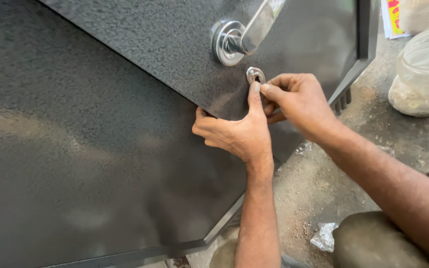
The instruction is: The person sits on the floor and assembles a lock cylinder, tapping parts together with a wooden mallet and using a screwdriver. They then insert the cylinder into the lock hole of a dark metal cabinet door, tighten the retaining screw with the screwdriver, and open the cabinet door.
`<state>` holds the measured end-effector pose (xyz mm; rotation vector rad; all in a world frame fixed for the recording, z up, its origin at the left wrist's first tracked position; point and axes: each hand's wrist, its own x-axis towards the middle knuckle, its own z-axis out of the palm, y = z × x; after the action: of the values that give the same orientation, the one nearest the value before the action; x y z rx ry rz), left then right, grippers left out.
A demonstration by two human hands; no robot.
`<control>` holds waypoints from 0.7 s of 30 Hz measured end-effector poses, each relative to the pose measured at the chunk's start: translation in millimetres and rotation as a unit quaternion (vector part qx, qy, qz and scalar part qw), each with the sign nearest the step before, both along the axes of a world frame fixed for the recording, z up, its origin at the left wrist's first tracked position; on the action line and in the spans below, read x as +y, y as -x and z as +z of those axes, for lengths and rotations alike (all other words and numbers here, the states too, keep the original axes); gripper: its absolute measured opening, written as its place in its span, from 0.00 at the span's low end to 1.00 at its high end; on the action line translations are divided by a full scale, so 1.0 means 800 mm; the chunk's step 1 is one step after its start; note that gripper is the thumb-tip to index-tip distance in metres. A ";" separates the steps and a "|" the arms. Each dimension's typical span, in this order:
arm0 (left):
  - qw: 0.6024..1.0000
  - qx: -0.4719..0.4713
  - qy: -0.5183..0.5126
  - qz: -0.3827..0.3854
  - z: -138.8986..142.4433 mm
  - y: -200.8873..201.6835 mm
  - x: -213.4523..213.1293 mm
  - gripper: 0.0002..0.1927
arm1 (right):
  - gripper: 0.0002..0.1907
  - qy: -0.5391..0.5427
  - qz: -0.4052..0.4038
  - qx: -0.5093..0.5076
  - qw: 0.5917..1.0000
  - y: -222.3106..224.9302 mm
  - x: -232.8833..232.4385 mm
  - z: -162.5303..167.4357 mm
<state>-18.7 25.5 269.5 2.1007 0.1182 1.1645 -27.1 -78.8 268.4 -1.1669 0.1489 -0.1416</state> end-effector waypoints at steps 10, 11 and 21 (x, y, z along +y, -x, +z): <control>0.989 -0.095 -0.053 -0.101 -0.027 0.014 0.016 0.50 | 0.12 0.234 -0.050 -0.014 0.971 0.002 -0.016 0.000; 0.989 -0.091 -0.072 -0.090 -0.032 0.014 0.018 0.51 | 0.12 0.235 -0.050 -0.029 0.970 0.003 -0.016 0.001; 0.983 -0.138 -0.048 -0.112 -0.041 0.013 0.011 0.45 | 0.12 0.344 -0.106 -0.048 0.932 0.005 -0.010 0.009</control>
<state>-29.3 34.1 237.0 1.9507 -0.3008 1.3281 -31.2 -87.0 275.8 -1.8406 0.1410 -0.4691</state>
